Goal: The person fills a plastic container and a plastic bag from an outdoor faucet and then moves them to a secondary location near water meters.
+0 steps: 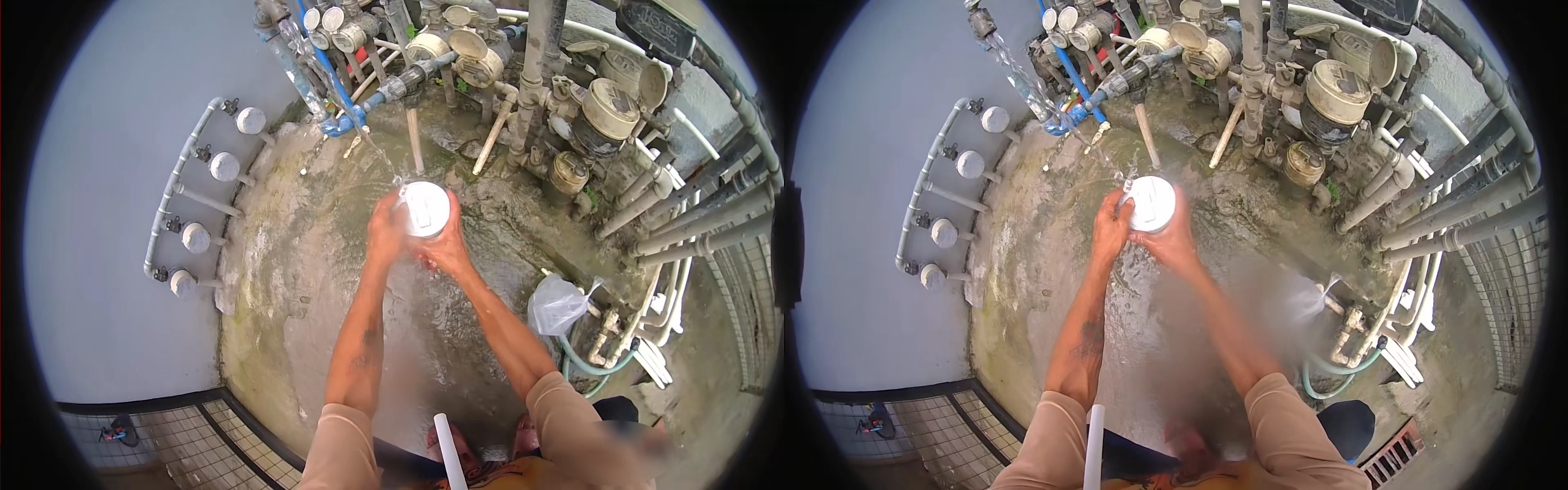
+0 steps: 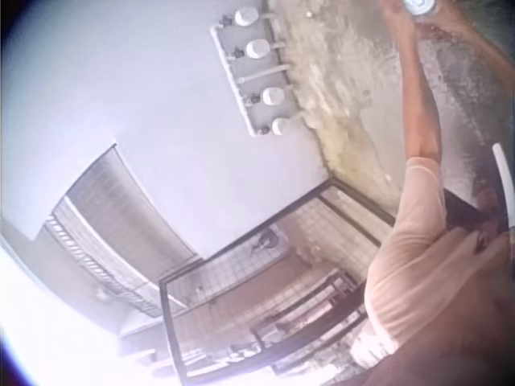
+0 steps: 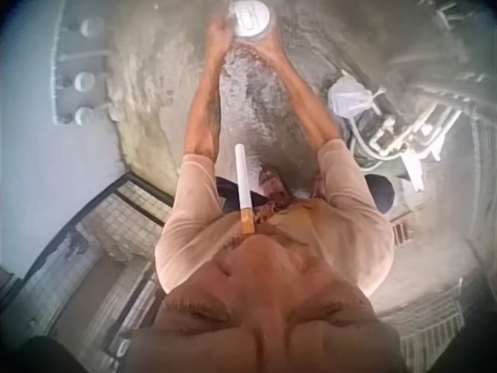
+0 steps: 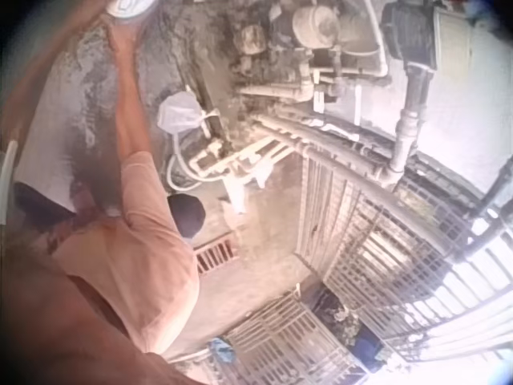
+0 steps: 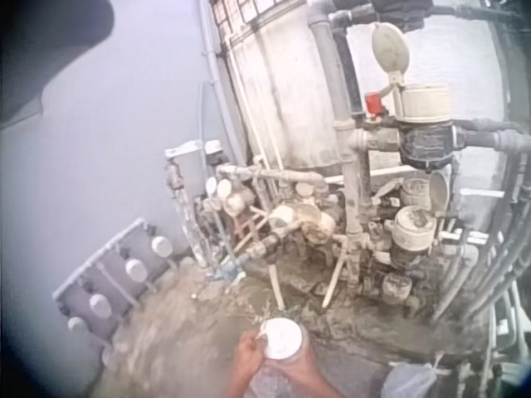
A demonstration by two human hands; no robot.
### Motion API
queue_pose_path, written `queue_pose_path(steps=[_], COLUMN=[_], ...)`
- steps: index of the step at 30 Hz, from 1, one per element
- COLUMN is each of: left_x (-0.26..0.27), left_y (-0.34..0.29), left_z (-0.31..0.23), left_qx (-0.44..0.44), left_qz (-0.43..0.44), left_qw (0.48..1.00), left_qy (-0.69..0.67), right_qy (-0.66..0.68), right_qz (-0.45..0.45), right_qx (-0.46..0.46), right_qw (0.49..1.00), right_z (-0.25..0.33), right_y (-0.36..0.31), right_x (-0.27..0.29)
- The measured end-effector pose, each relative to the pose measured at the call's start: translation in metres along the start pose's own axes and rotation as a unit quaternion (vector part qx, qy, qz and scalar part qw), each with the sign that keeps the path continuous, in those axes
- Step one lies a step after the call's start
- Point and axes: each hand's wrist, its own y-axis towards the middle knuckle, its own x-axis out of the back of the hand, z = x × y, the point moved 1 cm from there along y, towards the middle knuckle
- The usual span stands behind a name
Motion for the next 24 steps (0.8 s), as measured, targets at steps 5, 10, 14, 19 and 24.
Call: queue_pose_path(steps=[5,10,14,19,24], left_x=[0.041,0.04,0.029,0.019,0.005], left_y=[-0.004,-0.003,0.002,0.006,0.028], left_z=[-0.02,-0.042,-0.038,-0.038,-0.026], left_qx=[-0.101,-0.087,-0.082,-0.03,0.067], left_qz=[0.048,0.127,0.102,0.087,0.029], left_qw=[0.986,0.976,0.978,0.985,0.994], left_qy=[0.127,0.151,0.165,0.148,0.086], right_qy=[-0.281,-0.274,-0.254,-0.25,-0.277], right_qz=[0.056,0.069,0.086,0.065,0.001], right_qx=[-0.05,0.014,0.022,0.02,0.051], right_qw=[0.957,0.959,0.963,0.966,0.96], right_z=[-0.012,-0.02,-0.015,-0.011,-0.016], right_y=[0.01,0.014,0.013,0.004,-0.007], right_x=[-0.01,-0.014,-0.007,-0.01,-0.018])
